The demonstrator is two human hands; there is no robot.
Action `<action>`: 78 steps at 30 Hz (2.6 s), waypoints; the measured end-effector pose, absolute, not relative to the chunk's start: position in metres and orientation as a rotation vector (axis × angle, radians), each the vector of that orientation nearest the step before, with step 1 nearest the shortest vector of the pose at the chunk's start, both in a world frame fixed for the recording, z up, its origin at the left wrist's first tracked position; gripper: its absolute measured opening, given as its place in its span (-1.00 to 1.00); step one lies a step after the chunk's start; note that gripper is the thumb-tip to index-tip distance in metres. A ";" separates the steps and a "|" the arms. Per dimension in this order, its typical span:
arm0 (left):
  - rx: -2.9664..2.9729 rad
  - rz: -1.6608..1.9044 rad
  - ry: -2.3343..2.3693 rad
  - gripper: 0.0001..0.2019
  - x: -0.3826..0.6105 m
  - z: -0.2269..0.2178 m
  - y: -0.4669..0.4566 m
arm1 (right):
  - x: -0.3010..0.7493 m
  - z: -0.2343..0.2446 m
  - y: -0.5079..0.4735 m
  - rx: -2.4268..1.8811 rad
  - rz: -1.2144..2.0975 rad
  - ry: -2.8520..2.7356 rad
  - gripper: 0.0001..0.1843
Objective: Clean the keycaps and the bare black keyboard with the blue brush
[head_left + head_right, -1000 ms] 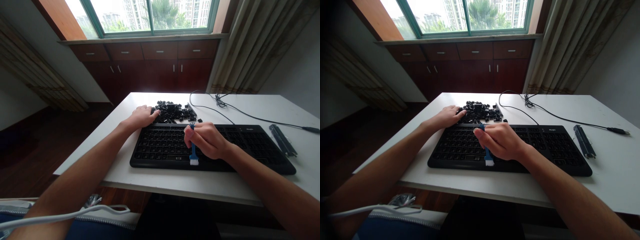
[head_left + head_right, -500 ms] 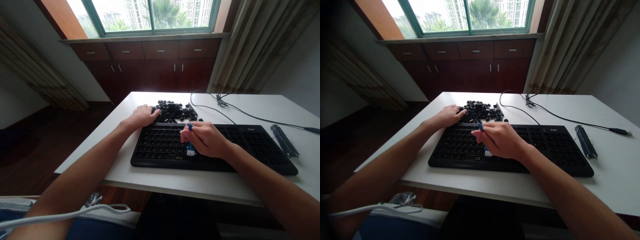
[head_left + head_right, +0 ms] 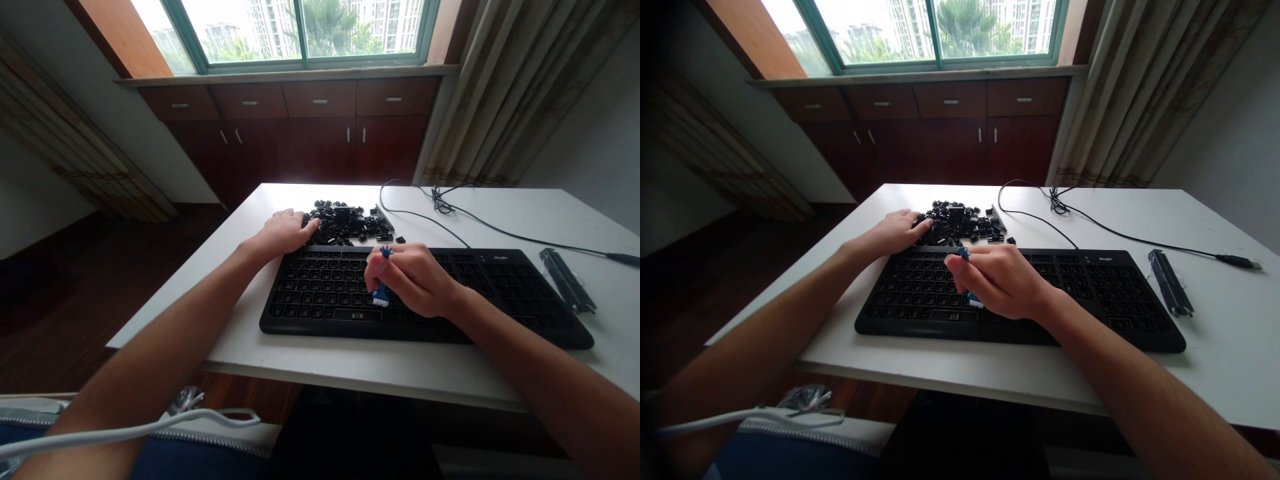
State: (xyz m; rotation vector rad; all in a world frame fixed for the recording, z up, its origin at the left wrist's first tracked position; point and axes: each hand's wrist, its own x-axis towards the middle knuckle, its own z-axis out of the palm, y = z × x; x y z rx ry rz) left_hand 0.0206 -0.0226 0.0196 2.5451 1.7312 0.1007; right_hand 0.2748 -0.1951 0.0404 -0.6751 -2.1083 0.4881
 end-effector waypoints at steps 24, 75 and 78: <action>2.559 0.103 1.739 -0.21 0.020 0.019 -0.022 | 0.273 0.036 -0.192 -0.767 0.309 -2.187 -0.55; 2.555 0.109 1.720 -0.19 0.020 0.019 -0.023 | 0.276 0.038 -0.193 -0.788 0.456 -2.129 -0.44; 2.555 0.107 1.723 -0.19 0.020 0.019 -0.023 | 0.274 0.039 -0.192 -0.805 0.407 -2.172 -0.47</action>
